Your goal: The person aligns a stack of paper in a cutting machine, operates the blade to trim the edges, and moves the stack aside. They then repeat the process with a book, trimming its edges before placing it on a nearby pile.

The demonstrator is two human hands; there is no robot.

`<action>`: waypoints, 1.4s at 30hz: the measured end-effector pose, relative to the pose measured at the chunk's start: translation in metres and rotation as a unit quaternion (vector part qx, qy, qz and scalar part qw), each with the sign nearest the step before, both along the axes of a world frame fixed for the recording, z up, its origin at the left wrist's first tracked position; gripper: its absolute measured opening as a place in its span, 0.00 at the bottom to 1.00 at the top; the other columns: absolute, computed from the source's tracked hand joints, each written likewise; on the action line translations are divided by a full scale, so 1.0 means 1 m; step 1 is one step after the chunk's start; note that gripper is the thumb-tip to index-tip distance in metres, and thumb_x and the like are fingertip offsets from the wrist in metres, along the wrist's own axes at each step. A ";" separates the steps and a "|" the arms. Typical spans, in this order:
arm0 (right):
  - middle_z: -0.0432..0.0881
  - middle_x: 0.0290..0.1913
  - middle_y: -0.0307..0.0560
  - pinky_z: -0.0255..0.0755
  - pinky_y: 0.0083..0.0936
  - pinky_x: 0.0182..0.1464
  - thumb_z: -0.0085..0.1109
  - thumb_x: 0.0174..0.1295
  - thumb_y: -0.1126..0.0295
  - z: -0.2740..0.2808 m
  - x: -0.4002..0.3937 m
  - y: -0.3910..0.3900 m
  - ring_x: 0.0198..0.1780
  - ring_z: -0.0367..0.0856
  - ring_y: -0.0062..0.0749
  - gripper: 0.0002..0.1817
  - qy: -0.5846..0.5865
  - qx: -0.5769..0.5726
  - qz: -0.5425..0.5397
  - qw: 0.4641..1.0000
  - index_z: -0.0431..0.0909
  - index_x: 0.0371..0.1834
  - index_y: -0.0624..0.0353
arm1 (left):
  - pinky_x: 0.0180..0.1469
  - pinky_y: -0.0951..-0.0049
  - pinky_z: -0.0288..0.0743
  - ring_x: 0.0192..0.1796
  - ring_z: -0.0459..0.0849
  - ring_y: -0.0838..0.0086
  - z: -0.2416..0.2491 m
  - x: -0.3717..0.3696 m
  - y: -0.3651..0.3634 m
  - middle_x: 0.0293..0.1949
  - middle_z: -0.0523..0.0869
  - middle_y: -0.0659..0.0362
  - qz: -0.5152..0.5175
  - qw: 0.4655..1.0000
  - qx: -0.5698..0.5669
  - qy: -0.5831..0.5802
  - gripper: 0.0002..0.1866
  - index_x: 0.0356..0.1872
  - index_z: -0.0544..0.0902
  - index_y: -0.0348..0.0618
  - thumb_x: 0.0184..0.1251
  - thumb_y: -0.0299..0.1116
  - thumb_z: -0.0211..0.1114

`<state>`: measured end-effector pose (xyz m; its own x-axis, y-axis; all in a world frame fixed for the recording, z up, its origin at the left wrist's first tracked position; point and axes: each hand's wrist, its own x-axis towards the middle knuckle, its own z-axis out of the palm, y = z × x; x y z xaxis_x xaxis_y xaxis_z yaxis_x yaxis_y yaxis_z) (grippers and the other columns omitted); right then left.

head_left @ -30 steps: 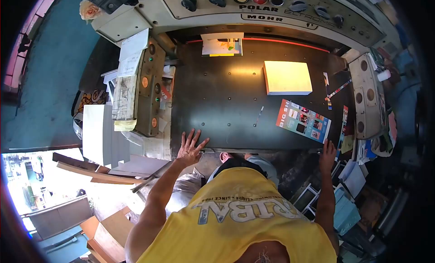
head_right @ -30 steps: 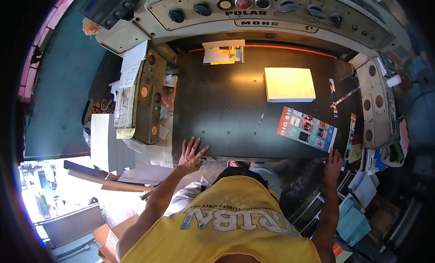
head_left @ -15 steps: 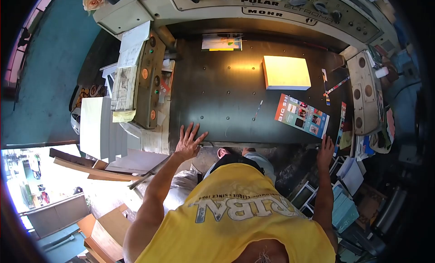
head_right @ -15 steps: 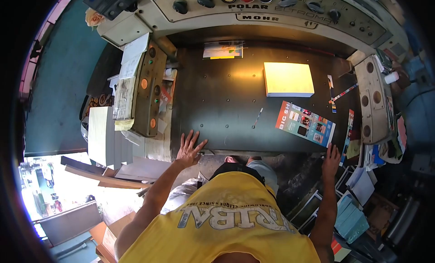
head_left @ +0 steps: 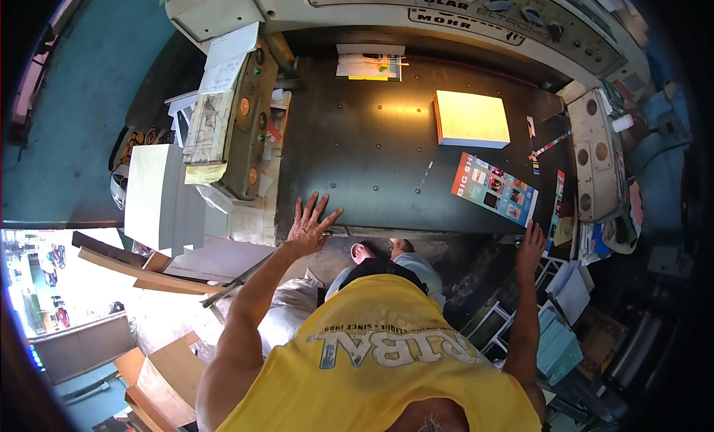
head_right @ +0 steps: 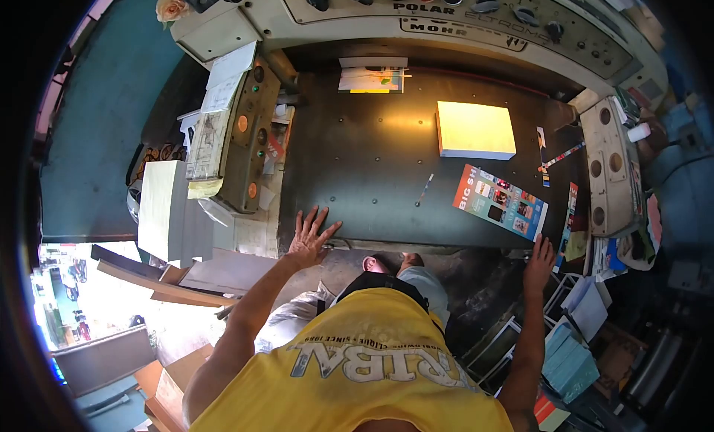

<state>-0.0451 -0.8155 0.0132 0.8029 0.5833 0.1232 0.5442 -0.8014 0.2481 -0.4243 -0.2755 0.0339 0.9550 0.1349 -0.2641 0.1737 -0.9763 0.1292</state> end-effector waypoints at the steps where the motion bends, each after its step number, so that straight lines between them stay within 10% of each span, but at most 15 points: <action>1: 0.63 0.77 0.59 0.57 0.52 0.74 0.66 0.55 0.79 0.005 -0.007 0.007 0.76 0.62 0.54 0.49 -0.006 -0.005 -0.008 1.000 0.54 0.83 0.55 | 0.77 0.28 0.41 0.84 0.44 0.45 0.010 0.005 -0.001 0.83 0.48 0.46 -0.001 1.000 -0.008 0.000 0.50 0.82 0.55 0.66 0.59 0.45 0.73; 6: 0.65 0.73 0.63 0.62 0.49 0.72 0.70 0.60 0.73 -0.055 -0.081 0.037 0.73 0.66 0.53 0.41 -0.024 0.347 -0.203 0.915 0.61 0.77 0.62 | 0.79 0.40 0.51 0.79 0.62 0.53 0.054 0.078 0.022 0.74 0.68 0.49 -0.027 0.984 -0.077 -0.158 0.32 0.69 0.75 0.49 0.66 0.50 0.69; 8: 0.68 0.71 0.60 0.68 0.47 0.68 0.71 0.66 0.59 -0.081 -0.102 0.059 0.70 0.70 0.52 0.35 0.348 0.643 -0.434 0.526 0.66 0.70 0.63 | 0.76 0.47 0.60 0.74 0.68 0.51 0.047 0.133 0.045 0.67 0.75 0.48 -0.020 0.965 -0.102 -0.239 0.27 0.62 0.80 0.44 0.67 0.48 0.69; 10: 0.74 0.65 0.56 0.75 0.46 0.62 0.65 0.68 0.45 -0.077 -0.117 0.092 0.65 0.75 0.51 0.34 0.415 0.772 -0.460 0.137 0.70 0.65 0.61 | 0.70 0.54 0.68 0.68 0.73 0.51 0.040 0.199 0.066 0.60 0.80 0.47 0.029 0.945 -0.161 -0.282 0.23 0.54 0.83 0.39 0.67 0.46 0.69; 13: 0.77 0.62 0.50 0.74 0.48 0.64 0.56 0.71 0.39 -0.105 -0.105 0.112 0.65 0.75 0.52 0.35 0.445 0.838 -0.314 0.021 0.71 0.65 0.58 | 0.62 0.56 0.74 0.59 0.79 0.51 0.017 0.305 0.107 0.52 0.85 0.47 0.062 0.914 -0.188 -0.355 0.20 0.47 0.85 0.37 0.63 0.43 0.73; 22: 0.84 0.63 0.47 0.83 0.35 0.52 0.51 0.75 0.49 -0.142 -0.098 0.123 0.57 0.85 0.38 0.26 0.540 0.831 -0.082 -0.107 0.79 0.65 0.55 | 0.59 0.53 0.74 0.53 0.80 0.50 -0.058 0.474 0.181 0.44 0.86 0.48 0.298 0.833 -0.171 -0.434 0.21 0.39 0.86 0.38 0.57 0.46 0.79; 26: 0.79 0.68 0.50 0.73 0.45 0.68 0.53 0.74 0.46 -0.155 -0.071 0.135 0.66 0.79 0.44 0.32 0.495 0.857 -0.146 0.004 0.74 0.71 0.57 | 0.57 0.54 0.73 0.51 0.80 0.51 -0.075 0.494 0.199 0.38 0.86 0.49 0.335 0.785 -0.167 -0.493 0.20 0.28 0.84 0.40 0.53 0.46 0.81; 30: 0.73 0.74 0.52 0.60 0.50 0.77 0.53 0.73 0.42 -0.124 -0.065 0.145 0.72 0.72 0.49 0.38 0.536 0.828 -0.167 0.002 0.68 0.76 0.59 | 0.44 0.57 0.76 0.35 0.85 0.57 -0.084 0.502 0.201 0.27 0.86 0.53 0.351 0.752 -0.108 -0.548 0.19 0.22 0.83 0.37 0.54 0.43 0.81; 42: 0.70 0.76 0.55 0.61 0.52 0.76 0.45 0.72 0.33 -0.129 -0.063 0.143 0.73 0.70 0.54 0.45 0.580 0.802 -0.137 0.053 0.63 0.79 0.59 | 0.44 0.57 0.76 0.34 0.84 0.57 -0.074 0.500 0.195 0.26 0.86 0.54 0.367 0.735 -0.125 -0.556 0.16 0.22 0.83 0.38 0.53 0.38 0.81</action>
